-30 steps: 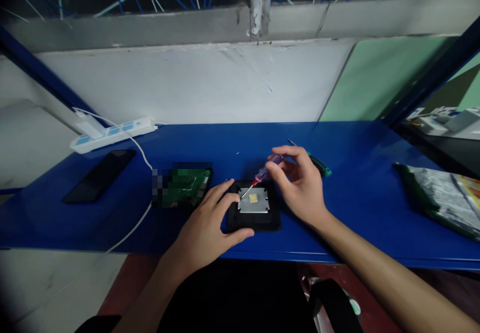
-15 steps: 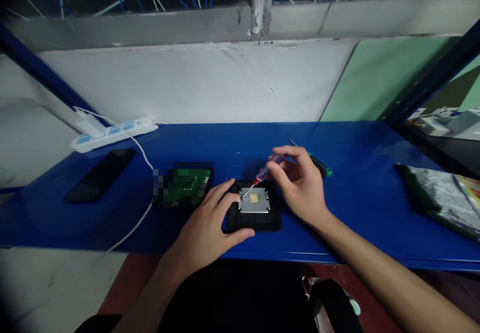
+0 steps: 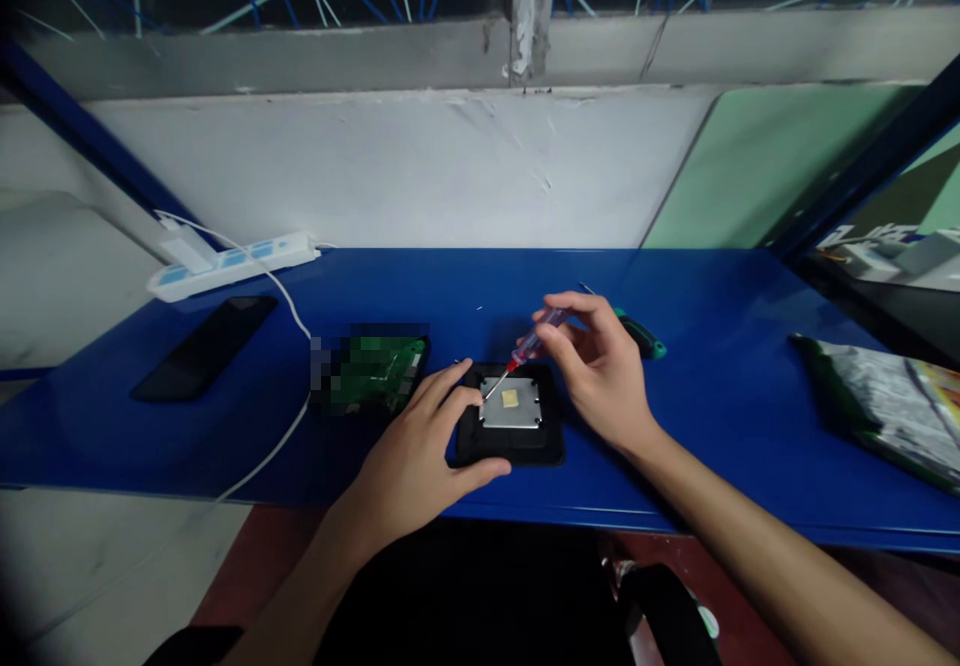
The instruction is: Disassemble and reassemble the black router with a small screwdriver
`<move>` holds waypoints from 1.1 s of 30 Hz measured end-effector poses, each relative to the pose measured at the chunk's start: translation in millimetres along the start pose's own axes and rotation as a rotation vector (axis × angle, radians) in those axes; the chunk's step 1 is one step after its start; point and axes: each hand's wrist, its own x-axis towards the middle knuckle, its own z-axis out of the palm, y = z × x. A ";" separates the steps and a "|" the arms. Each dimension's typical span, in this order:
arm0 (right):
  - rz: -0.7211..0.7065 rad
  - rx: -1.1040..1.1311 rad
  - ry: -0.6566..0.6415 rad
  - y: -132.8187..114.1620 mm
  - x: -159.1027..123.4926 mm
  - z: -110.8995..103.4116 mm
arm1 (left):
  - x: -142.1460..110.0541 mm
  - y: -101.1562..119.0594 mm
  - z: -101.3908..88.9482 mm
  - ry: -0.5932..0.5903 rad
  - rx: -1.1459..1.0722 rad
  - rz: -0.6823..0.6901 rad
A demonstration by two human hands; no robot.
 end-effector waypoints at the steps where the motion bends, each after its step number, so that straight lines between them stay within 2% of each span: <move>1: 0.000 0.013 -0.007 -0.2 0.4 0.4 | 0.2 0.1 0.2 -0.001 0.002 0.002; 7: -0.061 0.021 -0.096 -5.7 4.7 3.9 | 0.1 -0.4 1.4 -0.001 0.017 0.000; 13: -0.295 -0.132 -0.397 -24.7 17.2 13.3 | 0.1 -0.8 3.1 0.014 -0.001 -0.009; 15: -0.381 -0.196 -0.455 -29.4 20.0 18.0 | 0.2 -0.8 3.5 0.023 -0.003 -0.005; 18: -0.443 -0.230 -0.422 -30.0 18.8 23.8 | 0.2 0.0 3.1 0.019 -0.007 -0.006; 23: -0.370 -0.130 -0.353 -22.4 8.6 28.1 | 0.6 2.4 1.0 -0.001 0.013 -0.006; 29: -0.395 -0.130 -0.261 -17.1 3.0 30.7 | 0.9 2.2 -0.2 0.002 0.034 0.011; 33: -0.471 -0.158 -0.175 -12.5 5.4 30.2 | 0.4 1.2 0.6 0.014 0.044 0.022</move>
